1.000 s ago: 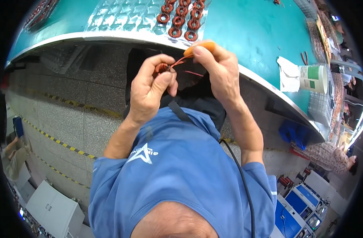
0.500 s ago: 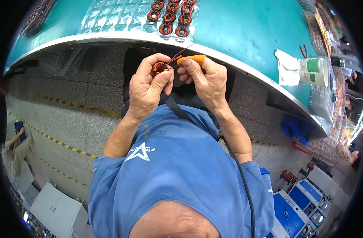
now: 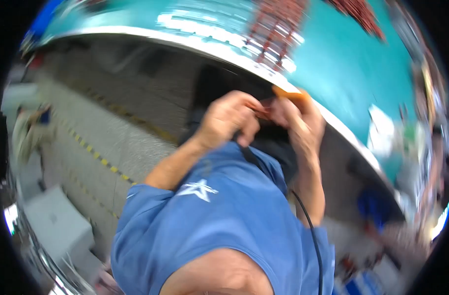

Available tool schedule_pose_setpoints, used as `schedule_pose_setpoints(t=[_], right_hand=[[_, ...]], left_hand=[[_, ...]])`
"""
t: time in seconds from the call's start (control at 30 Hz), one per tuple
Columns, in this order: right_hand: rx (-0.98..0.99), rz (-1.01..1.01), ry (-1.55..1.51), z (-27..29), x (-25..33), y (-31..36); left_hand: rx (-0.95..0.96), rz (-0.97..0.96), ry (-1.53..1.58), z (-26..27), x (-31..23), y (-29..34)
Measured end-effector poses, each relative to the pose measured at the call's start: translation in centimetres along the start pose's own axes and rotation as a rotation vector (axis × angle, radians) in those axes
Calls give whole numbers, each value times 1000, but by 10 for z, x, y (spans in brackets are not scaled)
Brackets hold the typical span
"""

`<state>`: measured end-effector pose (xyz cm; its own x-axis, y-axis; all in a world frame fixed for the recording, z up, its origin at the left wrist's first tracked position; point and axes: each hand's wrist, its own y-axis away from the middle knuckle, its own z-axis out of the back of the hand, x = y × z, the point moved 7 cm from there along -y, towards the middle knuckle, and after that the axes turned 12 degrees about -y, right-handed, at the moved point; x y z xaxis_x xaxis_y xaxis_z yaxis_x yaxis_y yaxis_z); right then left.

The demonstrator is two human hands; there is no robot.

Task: Trimming the wire leads of copper-wound toroidal coils using scissors and placing them in a plastic organizer tray.

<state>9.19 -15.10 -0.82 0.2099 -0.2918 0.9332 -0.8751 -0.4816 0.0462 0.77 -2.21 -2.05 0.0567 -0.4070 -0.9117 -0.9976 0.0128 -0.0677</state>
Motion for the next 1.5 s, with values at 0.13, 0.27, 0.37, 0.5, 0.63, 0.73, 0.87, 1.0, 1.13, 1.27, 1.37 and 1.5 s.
schedule_pose_setpoints(t=[0.13, 0.27, 0.37, 0.5, 0.63, 0.73, 0.87, 1.0, 1.13, 1.27, 1.37, 1.5], right_hand=[[-149, -22, 16, 26, -4, 15], [-152, -118, -70, 33, -20, 8], [-81, -158, -31, -9, -2, 2], [-7, 96, 233, -28, 24, -5], [-177, 165, 175, -2, 25, -4], [-185, 155, 243, 8, 29, 18], [-26, -68, 76, -11, 15, 20], [84, -203, -69, -8, 14, 15], [138, -330, -244, -6, 10, 13], [142, -341, -191, -4, 12, 11], [128, -360, -16, -1, 12, 11], [97, -330, 54, -2, 13, 14]], left_hand=[[29, 137, -194, -8, 11, 3], [64, 66, -275, -13, 8, -1], [-112, 124, -385, 1, -8, 6], [-161, -29, -245, 10, -13, -3], [-117, 19, -280, 1, -3, -13], [-151, -36, -421, -2, -10, -15], [-71, -293, -975, -19, -34, -18], [160, -185, -1012, -24, -51, -25], [353, -218, -994, -28, -65, -31], [449, -231, -1150, -34, -69, -34], [478, -616, -1578, -44, -69, -27], [524, -733, -1834, -54, -70, -21]])
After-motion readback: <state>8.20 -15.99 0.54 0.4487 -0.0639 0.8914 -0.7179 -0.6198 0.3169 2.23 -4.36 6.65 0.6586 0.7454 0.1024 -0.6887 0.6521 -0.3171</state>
